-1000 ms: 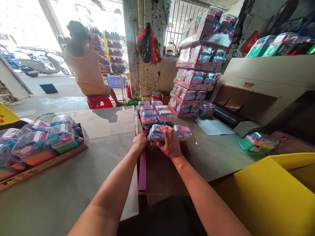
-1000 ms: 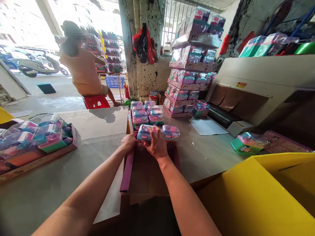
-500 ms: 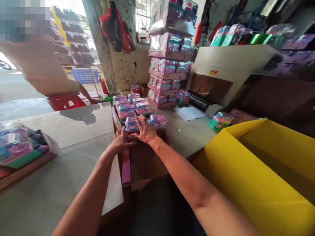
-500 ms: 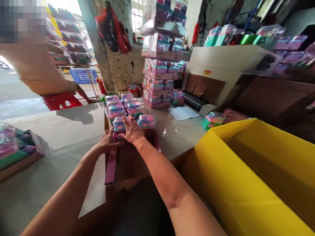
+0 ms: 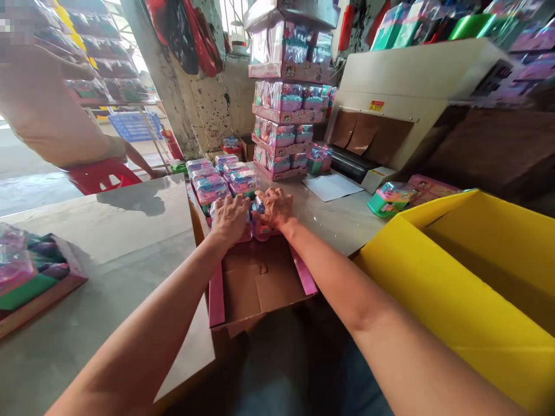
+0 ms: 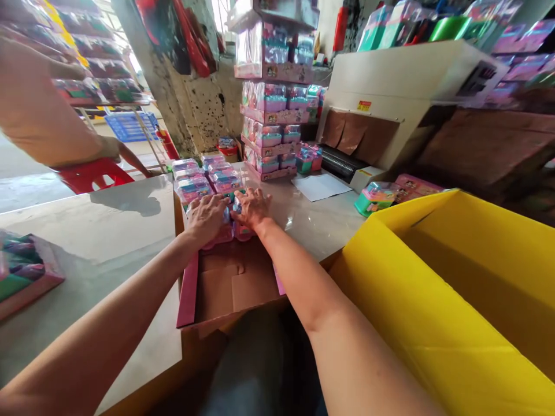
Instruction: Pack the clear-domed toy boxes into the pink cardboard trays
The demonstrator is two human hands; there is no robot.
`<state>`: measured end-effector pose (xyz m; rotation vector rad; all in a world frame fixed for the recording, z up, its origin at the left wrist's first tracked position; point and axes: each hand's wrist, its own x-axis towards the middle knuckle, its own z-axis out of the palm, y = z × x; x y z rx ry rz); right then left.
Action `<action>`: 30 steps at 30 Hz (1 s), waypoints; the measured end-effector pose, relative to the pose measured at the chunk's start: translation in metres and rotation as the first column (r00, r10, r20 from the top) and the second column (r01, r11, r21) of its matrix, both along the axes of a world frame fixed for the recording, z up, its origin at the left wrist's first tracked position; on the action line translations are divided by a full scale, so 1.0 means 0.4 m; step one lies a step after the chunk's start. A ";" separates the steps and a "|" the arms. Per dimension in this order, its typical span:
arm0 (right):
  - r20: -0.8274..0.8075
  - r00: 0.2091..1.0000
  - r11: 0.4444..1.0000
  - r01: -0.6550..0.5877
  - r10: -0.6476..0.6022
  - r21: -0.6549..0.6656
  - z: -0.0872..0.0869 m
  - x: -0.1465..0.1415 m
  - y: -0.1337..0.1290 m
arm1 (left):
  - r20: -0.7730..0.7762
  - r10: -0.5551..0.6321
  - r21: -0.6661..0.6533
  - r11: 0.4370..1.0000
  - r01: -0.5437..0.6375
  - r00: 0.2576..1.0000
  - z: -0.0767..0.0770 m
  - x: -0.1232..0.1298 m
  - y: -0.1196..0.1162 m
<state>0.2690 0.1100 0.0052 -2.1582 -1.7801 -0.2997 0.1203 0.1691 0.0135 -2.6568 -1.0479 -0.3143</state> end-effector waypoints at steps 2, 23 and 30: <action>0.001 1.000 1.000 -0.008 0.008 -0.012 0.001 -0.003 -0.005 | 0.019 0.019 -0.007 1.000 -0.018 1.000 0.000 -0.010 0.002; -0.057 0.986 0.967 0.163 -0.154 0.198 -0.048 -0.065 0.019 | 0.013 0.052 -0.018 0.999 -0.051 0.999 -0.019 0.017 -0.020; 0.000 0.979 0.967 0.201 -0.204 -0.155 0.042 -0.084 -0.007 | -0.054 0.051 -0.144 0.988 -0.059 0.997 0.080 0.000 -0.095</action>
